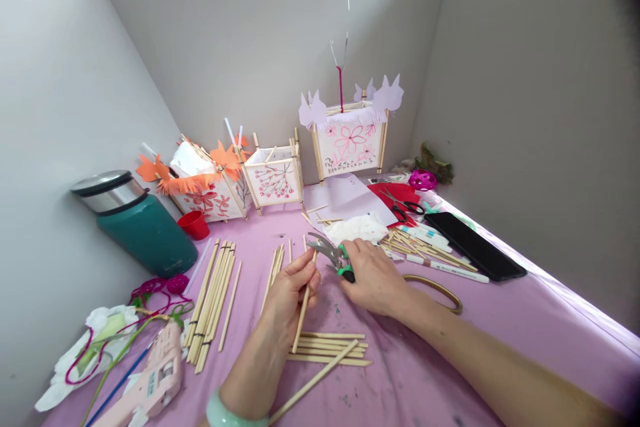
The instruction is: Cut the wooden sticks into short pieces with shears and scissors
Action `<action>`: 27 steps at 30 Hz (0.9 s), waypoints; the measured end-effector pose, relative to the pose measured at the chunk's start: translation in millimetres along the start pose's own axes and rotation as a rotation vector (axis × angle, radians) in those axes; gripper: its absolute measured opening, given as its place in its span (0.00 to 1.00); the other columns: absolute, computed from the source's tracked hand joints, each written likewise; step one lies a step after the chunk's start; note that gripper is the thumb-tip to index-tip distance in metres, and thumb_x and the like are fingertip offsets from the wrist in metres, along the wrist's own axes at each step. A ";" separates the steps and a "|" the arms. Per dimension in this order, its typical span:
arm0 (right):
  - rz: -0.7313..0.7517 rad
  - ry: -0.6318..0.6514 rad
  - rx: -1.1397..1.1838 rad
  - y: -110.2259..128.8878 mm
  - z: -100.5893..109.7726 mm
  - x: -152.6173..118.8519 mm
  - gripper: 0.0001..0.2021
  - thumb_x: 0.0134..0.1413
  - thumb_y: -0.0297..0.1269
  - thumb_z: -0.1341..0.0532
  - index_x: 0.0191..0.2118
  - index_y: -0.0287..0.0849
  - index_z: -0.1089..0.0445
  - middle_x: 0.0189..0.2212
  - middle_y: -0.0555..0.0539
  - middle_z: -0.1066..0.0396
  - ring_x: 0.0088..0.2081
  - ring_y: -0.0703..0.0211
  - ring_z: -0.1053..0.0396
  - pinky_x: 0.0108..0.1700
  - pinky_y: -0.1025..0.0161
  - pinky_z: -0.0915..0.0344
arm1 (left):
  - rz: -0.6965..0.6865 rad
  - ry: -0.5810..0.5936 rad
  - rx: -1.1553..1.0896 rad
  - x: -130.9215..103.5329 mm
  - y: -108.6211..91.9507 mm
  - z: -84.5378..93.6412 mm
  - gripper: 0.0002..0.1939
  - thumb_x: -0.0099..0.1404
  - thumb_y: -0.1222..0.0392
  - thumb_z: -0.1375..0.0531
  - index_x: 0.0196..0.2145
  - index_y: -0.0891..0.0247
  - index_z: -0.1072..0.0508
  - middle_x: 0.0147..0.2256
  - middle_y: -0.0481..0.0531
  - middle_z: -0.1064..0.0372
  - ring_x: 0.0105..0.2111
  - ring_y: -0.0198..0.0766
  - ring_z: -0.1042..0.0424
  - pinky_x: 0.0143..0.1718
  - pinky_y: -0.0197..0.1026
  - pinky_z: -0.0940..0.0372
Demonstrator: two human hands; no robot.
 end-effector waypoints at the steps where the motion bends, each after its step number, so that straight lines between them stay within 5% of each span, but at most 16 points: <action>1: 0.003 0.001 -0.002 -0.1 0.7 1.0 0.14 0.47 0.38 0.41 0.41 0.40 0.36 0.39 0.41 0.33 0.41 0.49 0.37 0.41 0.59 0.45 | -0.002 0.005 -0.004 0.1 -0.4 0.1 0.29 0.56 0.64 0.35 0.55 0.69 0.34 0.16 0.41 0.43 0.14 0.25 0.52 0.14 0.28 0.57; 13: 0.004 -0.002 0.029 -0.2 -4.3 8.5 0.08 0.50 0.35 0.45 0.37 0.41 0.36 0.31 0.45 0.30 0.33 0.54 0.32 0.34 0.62 0.46 | -0.003 0.025 -0.018 -4.6 -9.4 -3.4 0.30 0.53 0.63 0.34 0.54 0.68 0.33 0.15 0.40 0.44 0.13 0.25 0.54 0.13 0.28 0.58; 20: 0.041 -0.024 0.050 4.3 -3.1 6.6 0.21 0.45 0.36 0.41 0.48 0.38 0.38 0.42 0.40 0.32 0.45 0.49 0.36 0.46 0.59 0.43 | -0.005 -0.044 -0.025 -1.7 -11.9 1.1 0.27 0.55 0.65 0.37 0.53 0.69 0.34 0.15 0.40 0.44 0.12 0.25 0.55 0.12 0.28 0.59; 27: 0.019 -0.005 0.050 7.0 0.3 2.6 0.18 0.45 0.37 0.41 0.45 0.38 0.37 0.41 0.40 0.33 0.43 0.49 0.37 0.44 0.58 0.43 | 0.012 -0.085 0.021 -3.5 -9.3 1.3 0.31 0.55 0.66 0.37 0.57 0.69 0.37 0.15 0.40 0.43 0.12 0.24 0.54 0.13 0.28 0.58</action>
Point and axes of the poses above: each hand's wrist, its own x-axis towards the middle knuckle, its own z-axis out of the back of the hand, y = z × x, the point moved 5 cm from there along x, towards the middle knuckle
